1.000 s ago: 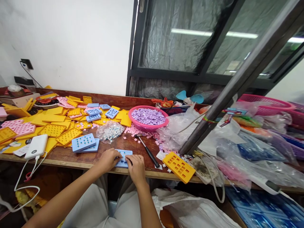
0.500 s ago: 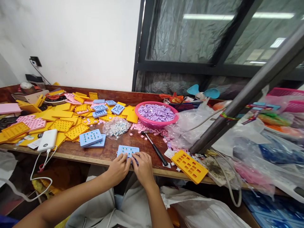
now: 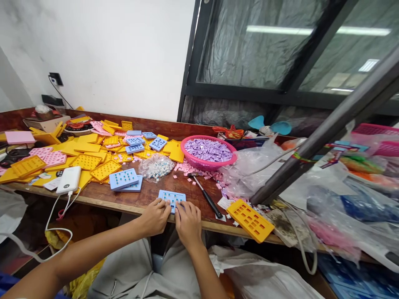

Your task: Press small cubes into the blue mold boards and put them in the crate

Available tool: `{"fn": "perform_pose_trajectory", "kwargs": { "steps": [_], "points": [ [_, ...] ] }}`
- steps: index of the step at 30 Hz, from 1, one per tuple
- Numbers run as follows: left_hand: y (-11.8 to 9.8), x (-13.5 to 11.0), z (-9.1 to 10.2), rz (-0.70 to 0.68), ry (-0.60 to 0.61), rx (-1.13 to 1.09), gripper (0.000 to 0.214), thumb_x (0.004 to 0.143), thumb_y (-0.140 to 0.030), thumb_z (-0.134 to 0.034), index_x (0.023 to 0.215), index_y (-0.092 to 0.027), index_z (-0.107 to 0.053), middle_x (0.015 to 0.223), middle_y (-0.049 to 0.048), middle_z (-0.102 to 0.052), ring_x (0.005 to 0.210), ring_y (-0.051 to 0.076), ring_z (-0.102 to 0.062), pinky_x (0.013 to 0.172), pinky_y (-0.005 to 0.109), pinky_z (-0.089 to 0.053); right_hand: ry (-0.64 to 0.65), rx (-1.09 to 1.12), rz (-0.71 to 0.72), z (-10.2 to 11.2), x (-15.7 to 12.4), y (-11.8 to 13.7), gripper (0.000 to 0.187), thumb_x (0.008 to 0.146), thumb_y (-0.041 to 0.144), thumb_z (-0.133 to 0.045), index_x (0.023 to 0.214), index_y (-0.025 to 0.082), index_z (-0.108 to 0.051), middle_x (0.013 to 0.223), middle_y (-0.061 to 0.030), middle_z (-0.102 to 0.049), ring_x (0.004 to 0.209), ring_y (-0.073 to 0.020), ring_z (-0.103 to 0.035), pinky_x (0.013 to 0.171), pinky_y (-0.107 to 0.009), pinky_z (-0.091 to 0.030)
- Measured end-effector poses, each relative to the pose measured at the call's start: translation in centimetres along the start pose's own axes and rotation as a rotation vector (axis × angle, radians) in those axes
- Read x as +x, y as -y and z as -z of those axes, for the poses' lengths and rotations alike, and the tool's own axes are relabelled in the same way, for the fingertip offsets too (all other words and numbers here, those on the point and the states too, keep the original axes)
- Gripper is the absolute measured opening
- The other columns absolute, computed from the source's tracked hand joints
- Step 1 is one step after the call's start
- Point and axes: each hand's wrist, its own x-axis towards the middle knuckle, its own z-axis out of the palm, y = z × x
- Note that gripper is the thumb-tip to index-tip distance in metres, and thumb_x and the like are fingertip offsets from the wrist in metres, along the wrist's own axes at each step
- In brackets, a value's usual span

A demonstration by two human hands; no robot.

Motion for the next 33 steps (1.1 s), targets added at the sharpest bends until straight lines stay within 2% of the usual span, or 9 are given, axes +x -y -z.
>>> {"fn": "perform_pose_trajectory", "kwargs": {
  "steps": [3, 6, 9, 13, 18, 21, 24, 28, 33],
  "points": [
    [1.4, 1.1, 1.5, 0.072, 0.029, -0.074, 0.025, 0.092, -0.023, -0.050, 0.109, -0.012, -0.063, 0.098, 0.0135, -0.067, 0.097, 0.028, -0.056, 0.095, 0.044, -0.043, 0.002, -0.015, 0.016, -0.2, -0.5, 0.3, 0.032, 0.103, 0.024, -0.044, 0.126, 0.022, -0.067, 0.123, -0.0102, -0.067, 0.120, -0.0271, -0.054, 0.103, -0.045, -0.036],
    [4.7, 2.6, 2.3, 0.268, 0.062, -0.139, 0.020, 0.096, -0.026, -0.048, 0.102, -0.017, -0.065, 0.100, 0.0106, -0.068, 0.102, 0.026, -0.056, 0.095, 0.040, -0.044, 0.002, 0.007, 0.019, 0.0, -0.5, 0.2, 0.031, 0.103, 0.024, -0.045, 0.125, 0.021, -0.068, 0.122, -0.0101, -0.067, 0.119, -0.0266, -0.054, 0.102, -0.043, -0.037],
    [9.1, 3.4, 1.6, 0.499, 0.087, -0.099, 0.024, 0.096, -0.014, -0.044, 0.103, -0.013, -0.067, 0.109, 0.0154, -0.067, 0.109, 0.027, -0.056, 0.096, 0.039, -0.046, -0.006, 0.063, -0.027, 0.4, 0.4, -0.2, 0.029, 0.103, 0.029, -0.046, 0.116, 0.023, -0.072, 0.114, -0.0086, -0.069, 0.112, -0.0254, -0.057, 0.095, -0.040, -0.039],
    [12.8, 3.5, -0.4, 0.664, 0.127, -0.060, 0.032, 0.092, -0.001, -0.040, 0.106, -0.008, -0.068, 0.113, 0.0202, -0.066, 0.111, 0.030, -0.058, 0.090, 0.039, -0.049, 0.026, 0.110, -0.113, 0.7, 3.6, -0.4, 0.031, 0.101, 0.034, -0.051, 0.082, 0.022, -0.073, 0.091, -0.0058, -0.071, 0.090, -0.0227, -0.061, 0.085, -0.037, -0.039],
    [13.2, 3.9, -1.7, 0.747, 0.146, -0.063, 0.034, 0.094, -0.001, -0.037, 0.109, -0.006, -0.067, 0.114, 0.0220, -0.064, 0.111, 0.031, -0.059, 0.089, 0.040, -0.050, 0.192, 0.253, -0.105, -0.9, 10.3, 0.2, 0.022, 0.098, 0.032, -0.056, 0.094, 0.022, -0.074, 0.099, -0.0054, -0.074, 0.092, -0.0206, -0.066, 0.083, -0.031, -0.043],
    [12.9, 4.0, -2.0, 0.733, 0.151, -0.086, 0.031, 0.095, -0.005, -0.039, 0.111, -0.008, -0.066, 0.116, 0.0207, -0.063, 0.110, 0.030, -0.060, 0.089, 0.039, -0.051, 0.315, 0.266, -0.097, -3.4, 14.5, 0.8, 0.018, 0.095, 0.031, -0.061, 0.105, 0.025, -0.075, 0.105, -0.0043, -0.076, 0.094, -0.0205, -0.068, 0.080, -0.027, -0.046],
    [12.9, 3.7, -2.2, 0.696, 0.157, -0.122, 0.026, 0.096, -0.011, -0.044, 0.111, -0.011, -0.065, 0.116, 0.0176, -0.063, 0.109, 0.028, -0.061, 0.089, 0.037, -0.051, 0.395, 0.232, -0.156, -6.2, 17.6, 1.1, 0.015, 0.092, 0.029, -0.064, 0.098, 0.023, -0.077, 0.099, -0.0067, -0.078, 0.091, -0.0225, -0.070, 0.077, -0.028, -0.045],
    [12.9, 3.2, -2.3, 0.664, 0.144, -0.165, 0.023, 0.096, -0.016, -0.047, 0.111, -0.013, -0.064, 0.114, 0.0151, -0.063, 0.110, 0.026, -0.060, 0.092, 0.036, -0.049, 0.472, 0.193, -0.217, -8.2, 19.0, 1.0, 0.003, 0.080, 0.025, -0.076, 0.081, 0.022, -0.077, 0.089, -0.0078, -0.078, 0.085, -0.0240, -0.070, 0.073, -0.028, -0.044],
    [12.6, 3.3, -2.5, 0.651, 0.128, -0.239, 0.026, 0.100, -0.021, -0.043, 0.107, -0.016, -0.067, 0.110, 0.0121, -0.064, 0.107, 0.024, -0.061, 0.092, 0.034, -0.048, 0.488, 0.213, -0.187, -7.9, 17.8, 0.0, 0.008, 0.075, 0.021, -0.080, 0.082, 0.022, -0.077, 0.087, -0.0056, -0.077, 0.083, -0.0217, -0.070, 0.070, -0.026, -0.043]
  ]
}}
